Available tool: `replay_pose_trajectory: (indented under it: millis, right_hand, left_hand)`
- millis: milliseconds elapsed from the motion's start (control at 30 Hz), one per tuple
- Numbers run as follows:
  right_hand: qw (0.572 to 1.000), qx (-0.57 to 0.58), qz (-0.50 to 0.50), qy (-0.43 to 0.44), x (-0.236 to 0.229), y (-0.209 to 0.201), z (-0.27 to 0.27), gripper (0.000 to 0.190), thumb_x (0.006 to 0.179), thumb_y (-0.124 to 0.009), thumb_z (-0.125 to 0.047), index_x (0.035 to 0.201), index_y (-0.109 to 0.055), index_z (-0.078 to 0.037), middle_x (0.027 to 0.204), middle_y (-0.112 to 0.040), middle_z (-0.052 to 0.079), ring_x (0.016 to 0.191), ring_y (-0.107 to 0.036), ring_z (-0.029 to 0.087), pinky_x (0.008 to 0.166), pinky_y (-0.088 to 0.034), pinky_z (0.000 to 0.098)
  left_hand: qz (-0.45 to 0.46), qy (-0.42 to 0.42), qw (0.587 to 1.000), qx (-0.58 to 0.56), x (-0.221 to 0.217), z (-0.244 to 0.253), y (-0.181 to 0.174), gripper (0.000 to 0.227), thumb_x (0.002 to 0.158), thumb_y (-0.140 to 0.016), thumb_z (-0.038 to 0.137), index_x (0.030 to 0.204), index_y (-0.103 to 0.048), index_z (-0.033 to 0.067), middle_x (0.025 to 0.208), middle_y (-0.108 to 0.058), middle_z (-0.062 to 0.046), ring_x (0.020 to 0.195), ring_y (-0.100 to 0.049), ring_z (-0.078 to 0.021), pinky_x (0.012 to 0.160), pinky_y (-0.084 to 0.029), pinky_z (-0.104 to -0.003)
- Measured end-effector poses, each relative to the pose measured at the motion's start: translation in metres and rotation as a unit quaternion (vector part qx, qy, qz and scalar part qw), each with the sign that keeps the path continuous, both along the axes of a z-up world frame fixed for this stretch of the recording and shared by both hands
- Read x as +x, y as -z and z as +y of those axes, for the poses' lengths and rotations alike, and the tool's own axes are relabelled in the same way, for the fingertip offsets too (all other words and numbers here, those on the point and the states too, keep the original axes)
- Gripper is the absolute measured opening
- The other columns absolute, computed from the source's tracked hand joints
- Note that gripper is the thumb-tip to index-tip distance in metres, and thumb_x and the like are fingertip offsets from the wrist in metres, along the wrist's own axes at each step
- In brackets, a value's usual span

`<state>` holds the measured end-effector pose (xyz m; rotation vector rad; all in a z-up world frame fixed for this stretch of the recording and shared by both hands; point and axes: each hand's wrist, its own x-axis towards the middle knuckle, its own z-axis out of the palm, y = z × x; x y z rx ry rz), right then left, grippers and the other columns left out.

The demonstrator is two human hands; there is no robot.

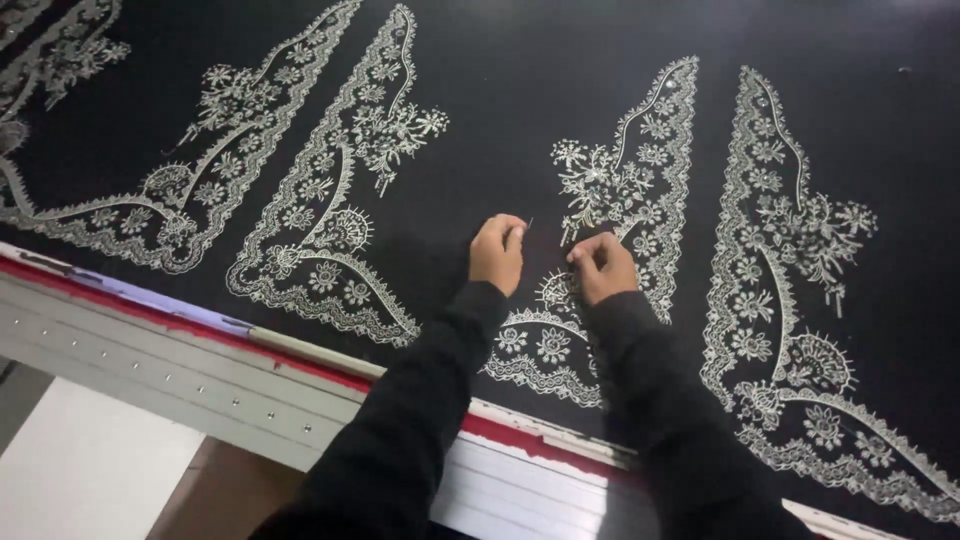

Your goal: Inspecting embroidered fabric on an industrial machine and manually removing loose threads.

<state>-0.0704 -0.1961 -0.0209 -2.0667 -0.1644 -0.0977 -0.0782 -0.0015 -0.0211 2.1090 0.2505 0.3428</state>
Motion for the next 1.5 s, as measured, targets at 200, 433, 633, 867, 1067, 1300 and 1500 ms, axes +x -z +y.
replay_pose_trajectory:
  millis: [200, 433, 633, 867, 1067, 1300, 1500]
  right_hand:
    - [0.977, 0.153, 0.142, 0.043, 0.0, 0.003, 0.001, 0.023, 0.092, -0.068, -0.024, 0.114, -0.065, -0.016, 0.105, -0.075, 0.007, 0.091, -0.073, 0.023, 0.076, -0.061, 0.0385]
    - [0.971, 0.193, 0.129, 0.053, 0.003, 0.022, -0.009, 0.023, 0.093, -0.071, -0.022, 0.112, -0.066, -0.011, 0.102, -0.074, 0.011, 0.082, -0.074, 0.025, 0.067, -0.064, 0.0385]
    - [0.995, 0.015, 0.01, -0.102, -0.012, 0.028, 0.02, 0.028, 0.086, -0.072, -0.003, 0.11, -0.075, -0.018, 0.099, -0.077, 0.006, 0.098, -0.073, 0.028, 0.091, -0.057, 0.0424]
    - [0.964, -0.19, -0.065, -0.175, -0.056, 0.006, 0.06, 0.068, 0.078, -0.08, -0.018, 0.139, -0.059, -0.037, 0.122, -0.068, -0.011, 0.126, -0.052, 0.019, 0.115, -0.026, 0.0435]
    - [0.967, -0.108, -0.051, -0.225, -0.07, -0.013, 0.111, 0.075, 0.076, -0.081, -0.015, 0.145, -0.056, -0.029, 0.111, -0.071, 0.009, 0.123, -0.061, 0.029, 0.114, -0.039, 0.044]
    - [0.976, -0.096, -0.045, -0.188, -0.082, -0.004, 0.17, 0.035, 0.087, -0.077, -0.023, 0.12, -0.074, -0.035, 0.102, -0.072, 0.003, 0.106, -0.07, 0.025, 0.1, -0.055, 0.04]
    - [0.983, -0.022, -0.068, -0.17, -0.08, 0.008, 0.22, 0.02, 0.091, -0.077, -0.027, 0.11, -0.08, -0.031, 0.096, -0.075, 0.008, 0.098, -0.073, 0.031, 0.085, -0.06, 0.0404]
  left_hand:
    - [-0.057, 0.177, 0.842, 0.507, -0.035, -0.054, 0.011, 0.049, 0.107, -0.048, 0.037, 0.15, -0.052, 0.0123, 0.16, -0.042, -0.015, 0.149, -0.035, -0.0345, 0.12, -0.031, -0.052]
    - [-0.281, 0.181, 0.867, 0.369, -0.061, -0.021, 0.063, 0.057, 0.098, -0.064, 0.044, 0.143, -0.059, 0.0092, 0.149, -0.057, -0.014, 0.138, -0.053, -0.0315, 0.113, -0.042, -0.048]
    - [0.003, 0.168, 0.875, 0.454, -0.059, 0.023, 0.03, 0.051, 0.108, -0.045, 0.033, 0.151, -0.048, 0.0044, 0.157, -0.046, -0.018, 0.146, -0.043, -0.036, 0.118, -0.04, -0.047]
    - [0.049, 0.115, 0.882, 0.455, -0.067, 0.028, 0.02, 0.015, 0.075, -0.077, 0.016, 0.089, -0.071, 0.0191, 0.092, -0.06, 0.004, 0.091, -0.063, -0.0199, 0.063, -0.062, -0.034]
    - [0.181, -0.028, 0.979, 0.092, -0.095, 0.063, -0.034, 0.012, 0.081, -0.076, 0.026, 0.092, -0.071, 0.0274, 0.094, -0.077, 0.005, 0.099, -0.074, -0.0232, 0.087, -0.061, -0.038]
    - [0.197, -0.074, 0.977, -0.043, -0.107, 0.129, -0.012, 0.022, 0.076, -0.077, 0.032, 0.093, -0.063, 0.0312, 0.095, -0.077, 0.012, 0.105, -0.073, -0.0164, 0.088, -0.059, -0.036]
    - [0.141, -0.003, 0.984, -0.104, -0.115, 0.187, -0.034, 0.015, 0.076, -0.069, 0.029, 0.091, -0.067, 0.0242, 0.078, -0.077, 0.001, 0.059, -0.073, -0.0133, 0.064, -0.056, -0.028]
